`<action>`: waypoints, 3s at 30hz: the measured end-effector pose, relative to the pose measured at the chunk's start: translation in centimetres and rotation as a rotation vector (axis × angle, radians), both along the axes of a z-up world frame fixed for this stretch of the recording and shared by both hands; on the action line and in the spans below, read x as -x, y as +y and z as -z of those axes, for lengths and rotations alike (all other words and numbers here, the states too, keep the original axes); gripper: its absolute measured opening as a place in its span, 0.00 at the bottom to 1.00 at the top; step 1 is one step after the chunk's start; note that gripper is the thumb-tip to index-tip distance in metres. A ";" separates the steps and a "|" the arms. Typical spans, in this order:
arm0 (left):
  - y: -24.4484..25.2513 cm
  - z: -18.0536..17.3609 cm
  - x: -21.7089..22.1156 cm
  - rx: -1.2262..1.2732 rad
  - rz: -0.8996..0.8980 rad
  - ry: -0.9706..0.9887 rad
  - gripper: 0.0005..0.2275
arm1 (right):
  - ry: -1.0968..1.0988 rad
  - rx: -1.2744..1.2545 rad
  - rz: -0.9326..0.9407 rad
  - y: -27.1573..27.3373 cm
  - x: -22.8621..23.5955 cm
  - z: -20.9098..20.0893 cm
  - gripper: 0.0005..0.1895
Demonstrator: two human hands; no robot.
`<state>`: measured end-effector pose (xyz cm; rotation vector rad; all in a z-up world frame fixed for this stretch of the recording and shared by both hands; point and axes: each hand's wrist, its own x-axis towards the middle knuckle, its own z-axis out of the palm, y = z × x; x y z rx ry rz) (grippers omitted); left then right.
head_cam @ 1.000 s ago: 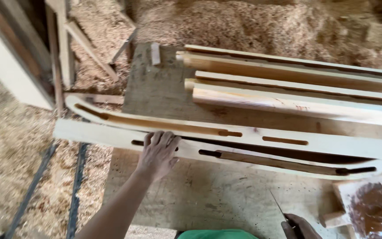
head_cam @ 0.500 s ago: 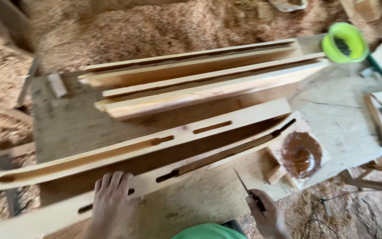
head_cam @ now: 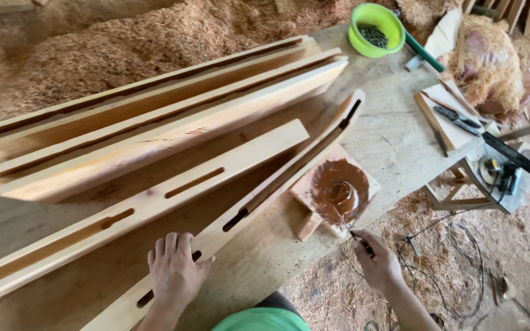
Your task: The person uses a putty knife to scoop wood filler from a small board and applies it into the elongated slots of several curved wooden pieces. The person works on one piece at a time, filling the slots and then setting the piece aside before moving to the next.
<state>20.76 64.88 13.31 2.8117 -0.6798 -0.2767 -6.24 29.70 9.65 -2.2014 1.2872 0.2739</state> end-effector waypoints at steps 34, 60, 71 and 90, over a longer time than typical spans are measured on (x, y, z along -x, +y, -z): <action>7.1 4.1 1.0 -0.657 -0.225 0.244 0.41 | 0.060 0.025 -0.061 -9.0 1.6 4.7 0.16; 6.0 2.6 2.0 -0.570 -0.234 0.204 0.39 | 0.117 -0.296 0.032 -11.3 0.0 7.1 0.20; 10.1 2.3 -0.5 -0.545 -0.063 0.430 0.55 | 0.053 -0.506 0.194 -9.5 1.4 10.0 0.19; 16.7 -1.1 5.3 -0.040 -0.035 0.085 0.29 | -0.004 0.088 -0.907 13.3 -13.8 -8.4 0.14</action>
